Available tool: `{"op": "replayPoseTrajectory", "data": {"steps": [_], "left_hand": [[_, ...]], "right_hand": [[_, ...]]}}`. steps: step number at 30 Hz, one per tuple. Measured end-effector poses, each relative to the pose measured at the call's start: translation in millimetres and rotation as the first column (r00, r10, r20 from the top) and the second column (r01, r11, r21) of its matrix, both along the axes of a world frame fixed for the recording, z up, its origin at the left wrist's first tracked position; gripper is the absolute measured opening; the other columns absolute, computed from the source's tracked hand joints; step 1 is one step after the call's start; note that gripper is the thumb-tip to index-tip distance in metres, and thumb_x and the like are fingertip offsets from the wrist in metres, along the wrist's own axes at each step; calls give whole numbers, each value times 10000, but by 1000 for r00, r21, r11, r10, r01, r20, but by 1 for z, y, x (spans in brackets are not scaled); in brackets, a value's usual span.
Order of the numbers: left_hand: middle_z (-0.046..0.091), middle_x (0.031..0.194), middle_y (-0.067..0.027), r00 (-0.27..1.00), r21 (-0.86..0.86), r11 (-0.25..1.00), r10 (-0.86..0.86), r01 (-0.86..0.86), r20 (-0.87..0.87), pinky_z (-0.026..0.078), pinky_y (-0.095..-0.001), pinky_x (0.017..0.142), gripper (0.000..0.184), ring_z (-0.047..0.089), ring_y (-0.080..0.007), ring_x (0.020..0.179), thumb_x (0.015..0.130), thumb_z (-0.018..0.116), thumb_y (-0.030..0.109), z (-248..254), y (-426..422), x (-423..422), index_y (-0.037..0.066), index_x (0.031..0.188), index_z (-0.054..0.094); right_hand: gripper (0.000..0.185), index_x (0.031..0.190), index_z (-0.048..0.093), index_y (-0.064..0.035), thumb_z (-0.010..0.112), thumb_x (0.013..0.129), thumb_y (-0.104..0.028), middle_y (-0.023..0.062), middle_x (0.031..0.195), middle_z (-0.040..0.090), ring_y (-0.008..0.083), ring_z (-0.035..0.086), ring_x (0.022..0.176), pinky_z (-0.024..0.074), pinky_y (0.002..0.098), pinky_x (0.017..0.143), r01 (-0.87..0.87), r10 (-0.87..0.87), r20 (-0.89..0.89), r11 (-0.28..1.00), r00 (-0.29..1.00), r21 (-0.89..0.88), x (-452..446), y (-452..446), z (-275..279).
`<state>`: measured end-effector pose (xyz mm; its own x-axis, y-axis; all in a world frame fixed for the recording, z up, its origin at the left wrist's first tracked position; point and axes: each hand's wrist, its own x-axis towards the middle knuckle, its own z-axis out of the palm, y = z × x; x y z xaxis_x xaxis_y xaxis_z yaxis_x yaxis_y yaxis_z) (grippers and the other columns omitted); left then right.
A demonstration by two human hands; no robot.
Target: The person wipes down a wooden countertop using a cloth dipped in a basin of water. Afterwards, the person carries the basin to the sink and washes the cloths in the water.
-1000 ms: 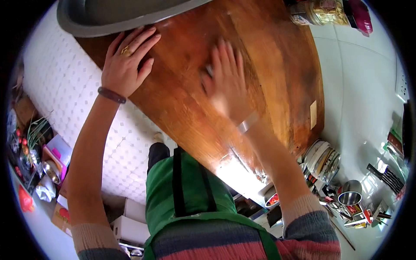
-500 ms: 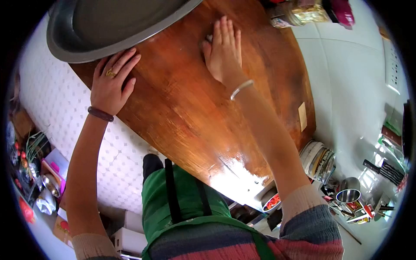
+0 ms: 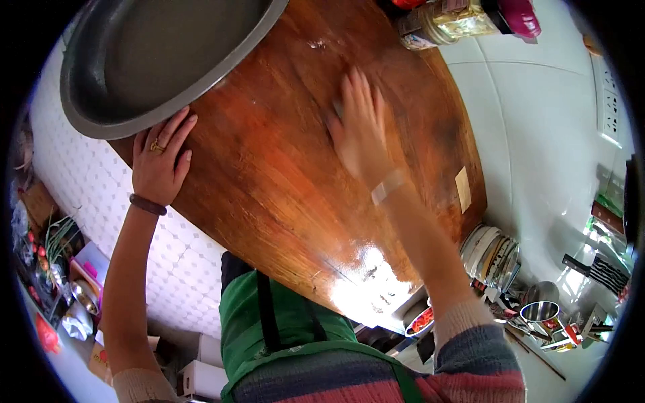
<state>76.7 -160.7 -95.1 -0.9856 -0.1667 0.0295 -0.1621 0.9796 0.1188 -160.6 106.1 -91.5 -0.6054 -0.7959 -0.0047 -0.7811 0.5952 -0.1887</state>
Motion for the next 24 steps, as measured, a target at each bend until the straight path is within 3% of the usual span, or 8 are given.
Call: {"op": "replayPoseTrajectory", "data": {"steps": [3,5,8,11,15,18,22,24], "left_hand": [[384,1450,44,1000,-45,999,27,-28,-9,238,-520,1087,552,396,-242,1292,837,550,186,-6,3,-2,231,1377,440],[387,1449,44,1000,-33,999,20,-20,-2,237,-527,1087,548,390,-251,1298,841,545,186,-5,2,-6,235,1377,440],[342,1484,22,999,-60,998,3,0,43,196,-525,1116,527,331,-250,1353,884,479,199,-4,1,1,212,1405,400],[373,1462,48,998,-7,1000,-13,13,-55,251,-491,1097,519,369,-216,1323,867,516,184,-4,1,-2,227,1378,441],[377,1461,55,998,-105,994,-12,6,-55,261,-494,1099,505,363,-212,1331,880,512,191,-11,0,-1,236,1378,442],[377,1461,57,997,-95,995,-26,19,-70,268,-496,1095,507,362,-214,1333,879,516,200,-14,-4,0,244,1378,441],[375,1465,23,997,-72,996,-56,53,-46,227,-493,1115,470,332,-209,1356,926,451,211,-9,-4,0,200,1396,421],[375,1465,22,997,-90,994,-63,58,-51,227,-478,1118,477,329,-210,1358,918,461,191,-10,0,0,199,1394,422]], "right_hand": [[655,1408,276,42,519,906,-302,179,1504,227,282,137,1427,84,462,1159,101,-108,16,963,994,250,45,118,21],[640,1407,280,40,507,915,-300,182,1505,226,277,137,1427,88,468,1156,123,-126,10,977,992,175,30,102,3],[623,1411,278,35,461,940,-330,177,1515,205,275,136,1427,88,468,1155,15,-10,-63,997,998,77,-13,-28,1],[628,1413,283,33,414,957,-379,165,1523,187,276,131,1428,85,467,1156,-71,69,-112,997,991,-13,-17,-36,-17],[648,1428,243,43,423,960,-367,172,1533,151,273,74,1439,62,475,1158,-2,-26,74,938,997,346,50,99,26],[663,1435,222,45,452,951,-346,174,1537,135,289,55,1440,53,477,1159,50,-69,80,975,994,215,46,107,3],[712,1413,295,21,579,877,-352,183,1520,186,337,110,1425,120,454,1154,26,-18,-109,997,994,75,6,18,-14],[669,1367,380,-15,652,830,-308,187,1450,296,353,218,1374,215,462,1114,79,-75,33,982,997,-169,9,39,-1]]}}
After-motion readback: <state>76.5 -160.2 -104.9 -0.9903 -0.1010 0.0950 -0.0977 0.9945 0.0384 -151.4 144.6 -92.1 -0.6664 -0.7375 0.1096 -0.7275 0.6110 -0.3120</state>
